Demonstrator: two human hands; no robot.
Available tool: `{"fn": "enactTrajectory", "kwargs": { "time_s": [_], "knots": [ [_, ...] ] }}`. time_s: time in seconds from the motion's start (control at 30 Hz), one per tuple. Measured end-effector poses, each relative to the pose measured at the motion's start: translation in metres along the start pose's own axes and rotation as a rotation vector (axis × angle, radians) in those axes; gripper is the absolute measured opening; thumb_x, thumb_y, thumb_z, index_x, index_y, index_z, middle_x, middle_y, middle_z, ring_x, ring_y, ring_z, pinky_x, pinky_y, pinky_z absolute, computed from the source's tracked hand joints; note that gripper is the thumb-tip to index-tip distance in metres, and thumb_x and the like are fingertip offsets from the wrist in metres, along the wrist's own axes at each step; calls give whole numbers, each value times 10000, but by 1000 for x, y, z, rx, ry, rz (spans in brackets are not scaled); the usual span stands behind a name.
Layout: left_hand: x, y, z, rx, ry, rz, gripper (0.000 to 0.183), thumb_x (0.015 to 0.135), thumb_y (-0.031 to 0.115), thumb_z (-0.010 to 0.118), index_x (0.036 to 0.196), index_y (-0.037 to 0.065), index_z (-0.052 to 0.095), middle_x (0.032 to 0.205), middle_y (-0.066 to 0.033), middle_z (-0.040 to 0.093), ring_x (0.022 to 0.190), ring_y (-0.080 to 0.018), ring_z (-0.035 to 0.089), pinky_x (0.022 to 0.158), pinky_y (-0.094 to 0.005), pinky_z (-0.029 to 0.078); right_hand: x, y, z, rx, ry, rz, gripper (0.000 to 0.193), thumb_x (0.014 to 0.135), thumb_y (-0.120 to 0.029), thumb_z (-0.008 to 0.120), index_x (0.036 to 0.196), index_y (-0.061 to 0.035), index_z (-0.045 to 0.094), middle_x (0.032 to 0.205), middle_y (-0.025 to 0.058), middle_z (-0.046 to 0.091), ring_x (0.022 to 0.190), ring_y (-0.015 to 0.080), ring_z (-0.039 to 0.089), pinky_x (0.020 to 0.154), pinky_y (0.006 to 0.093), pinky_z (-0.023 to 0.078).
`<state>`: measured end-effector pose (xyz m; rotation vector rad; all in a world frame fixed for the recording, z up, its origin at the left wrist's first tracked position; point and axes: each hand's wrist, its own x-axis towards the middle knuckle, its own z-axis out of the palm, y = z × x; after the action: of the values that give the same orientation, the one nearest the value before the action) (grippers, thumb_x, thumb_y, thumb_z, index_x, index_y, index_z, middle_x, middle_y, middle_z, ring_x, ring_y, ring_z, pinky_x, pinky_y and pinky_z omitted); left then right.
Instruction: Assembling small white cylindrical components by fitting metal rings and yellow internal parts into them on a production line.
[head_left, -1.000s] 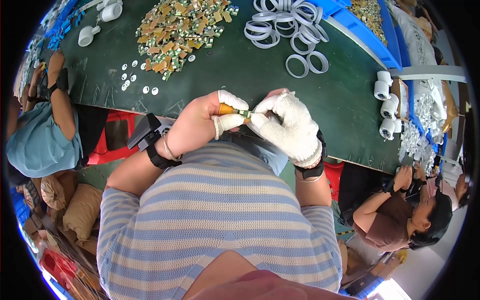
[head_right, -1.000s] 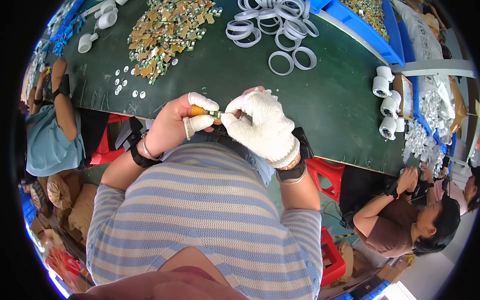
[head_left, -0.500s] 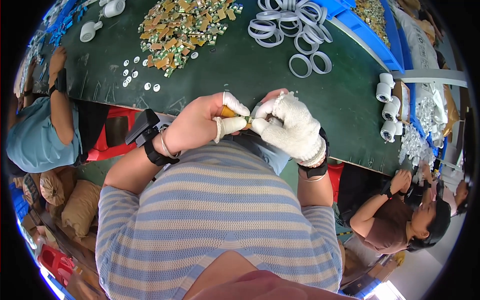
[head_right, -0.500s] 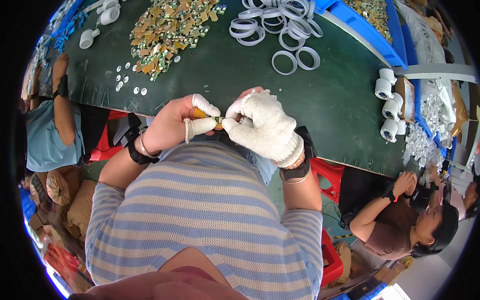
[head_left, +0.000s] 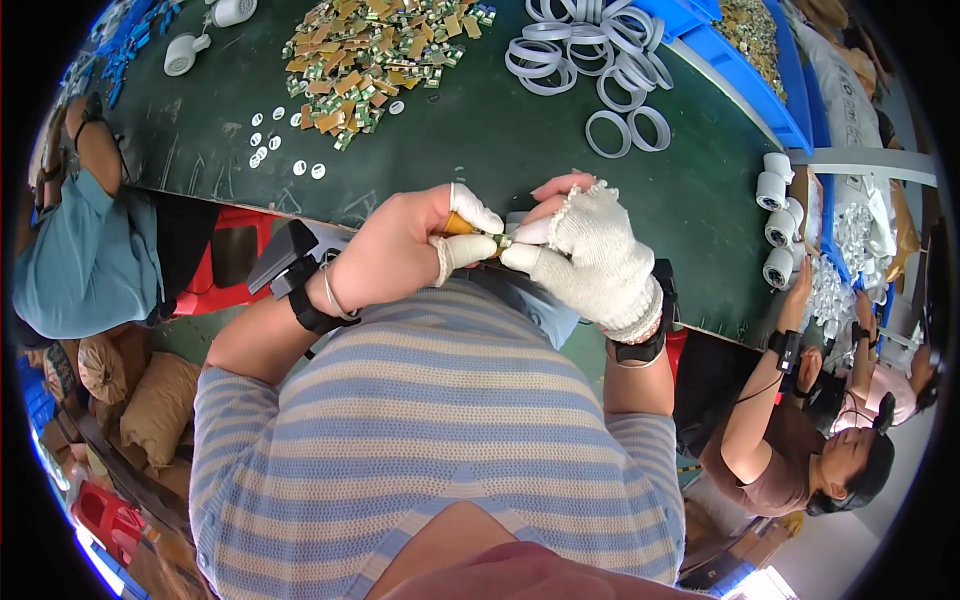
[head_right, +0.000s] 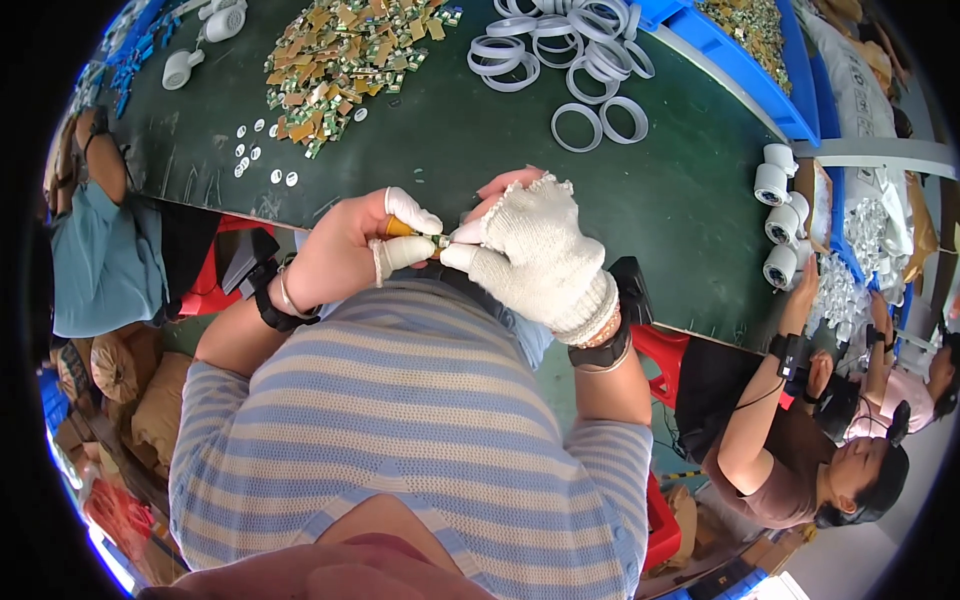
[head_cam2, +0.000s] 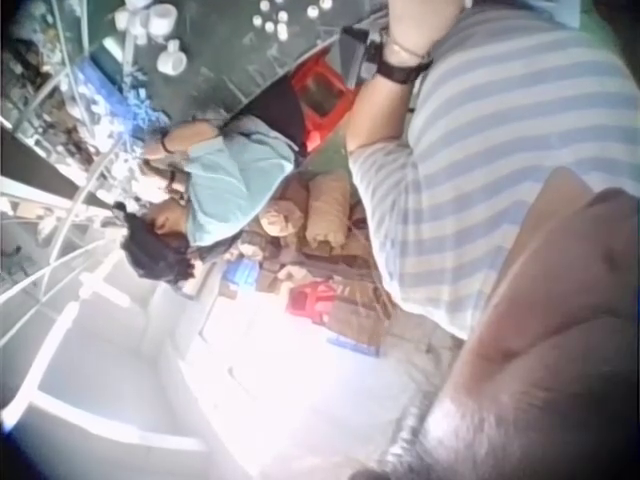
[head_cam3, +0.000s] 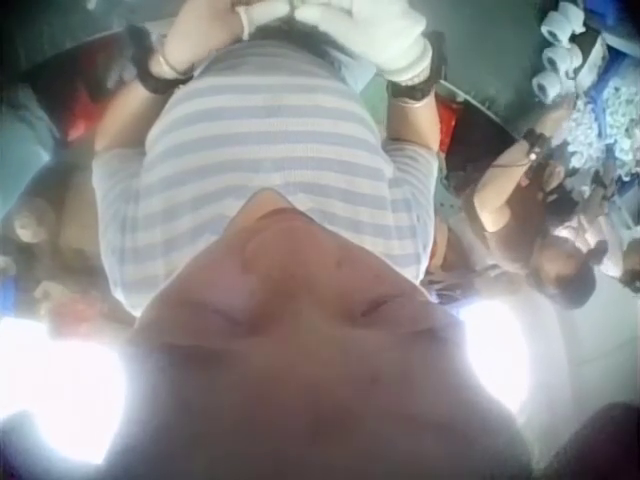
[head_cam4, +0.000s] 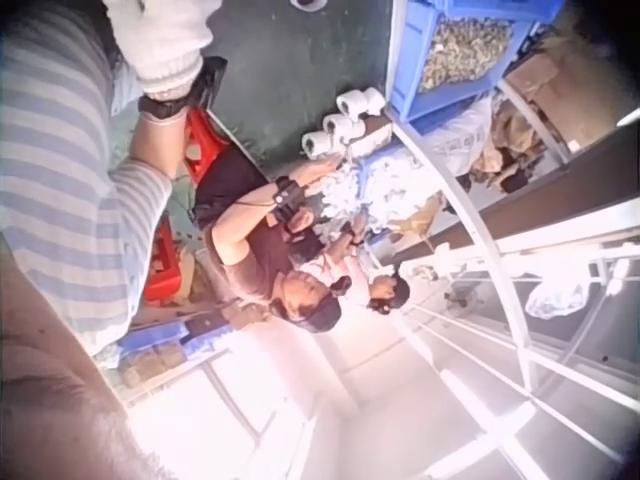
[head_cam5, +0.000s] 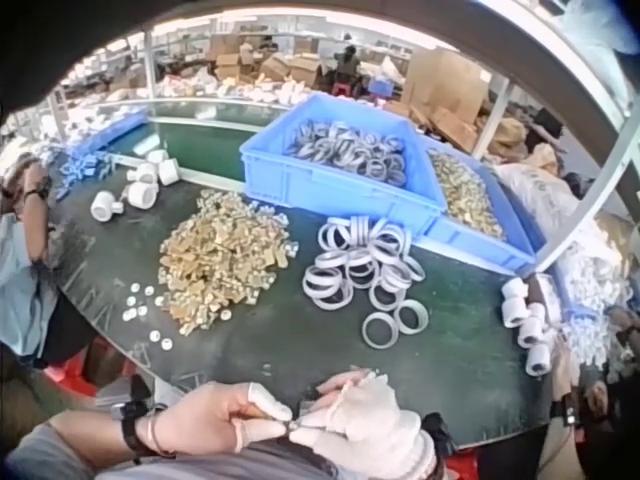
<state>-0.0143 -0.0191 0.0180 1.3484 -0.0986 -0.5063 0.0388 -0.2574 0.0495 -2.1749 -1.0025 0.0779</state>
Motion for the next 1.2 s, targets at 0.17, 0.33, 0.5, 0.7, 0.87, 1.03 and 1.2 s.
{"fn": "enactTrajectory", "kwargs": {
  "time_s": [0.17,0.33,0.5,0.7,0.87,1.03,1.2],
  "knots": [
    [-6,0,4,424,83,227,166,947,24,743,1107,28,696,949,-120,772,842,-194,751,737,-311,569,8,-1,0,-77,-52,-74,194,709,-194,911,821,-181,753,806,-11,715,909,274,677,928,452,502],
    [-7,3,1,565,79,278,165,953,3,732,1110,20,683,995,-112,763,897,-191,742,786,-302,573,10,3,13,-106,10,-169,178,721,-235,877,780,-166,725,803,3,703,889,289,667,859,464,497],
    [-20,33,-28,272,352,333,231,930,109,794,1127,39,696,952,-59,766,900,-131,733,781,-306,584,8,-8,10,-73,212,-29,433,732,-253,891,1120,-114,757,1104,109,727,1026,320,660,910,419,496],
    [-31,72,-182,735,929,377,272,894,-4,668,1158,31,721,1031,-83,769,951,-145,716,824,-288,552,-17,7,19,161,301,214,220,909,-106,759,1121,-49,752,1080,115,726,951,244,672,885,349,522],
    [-20,41,-190,971,926,335,745,970,256,781,1588,125,387,1458,-144,595,1294,-226,609,1027,-364,503,-16,24,4,114,284,168,234,905,-123,772,1128,-56,749,1072,125,729,1000,274,691,908,371,530],
    [-9,13,-91,735,516,417,751,941,126,790,1584,66,404,1562,-113,512,1424,-232,504,1118,-401,450,-15,87,-62,-484,635,368,301,909,-252,781,1148,-71,755,1168,163,727,1097,334,676,968,434,523],
    [-10,10,-33,707,292,373,725,901,113,815,1538,71,473,1519,-135,547,1405,-288,521,1147,-391,415,-43,173,-117,-823,429,742,554,872,-336,785,1348,-87,650,1220,224,682,1121,425,650,978,505,513]
  ]
}}
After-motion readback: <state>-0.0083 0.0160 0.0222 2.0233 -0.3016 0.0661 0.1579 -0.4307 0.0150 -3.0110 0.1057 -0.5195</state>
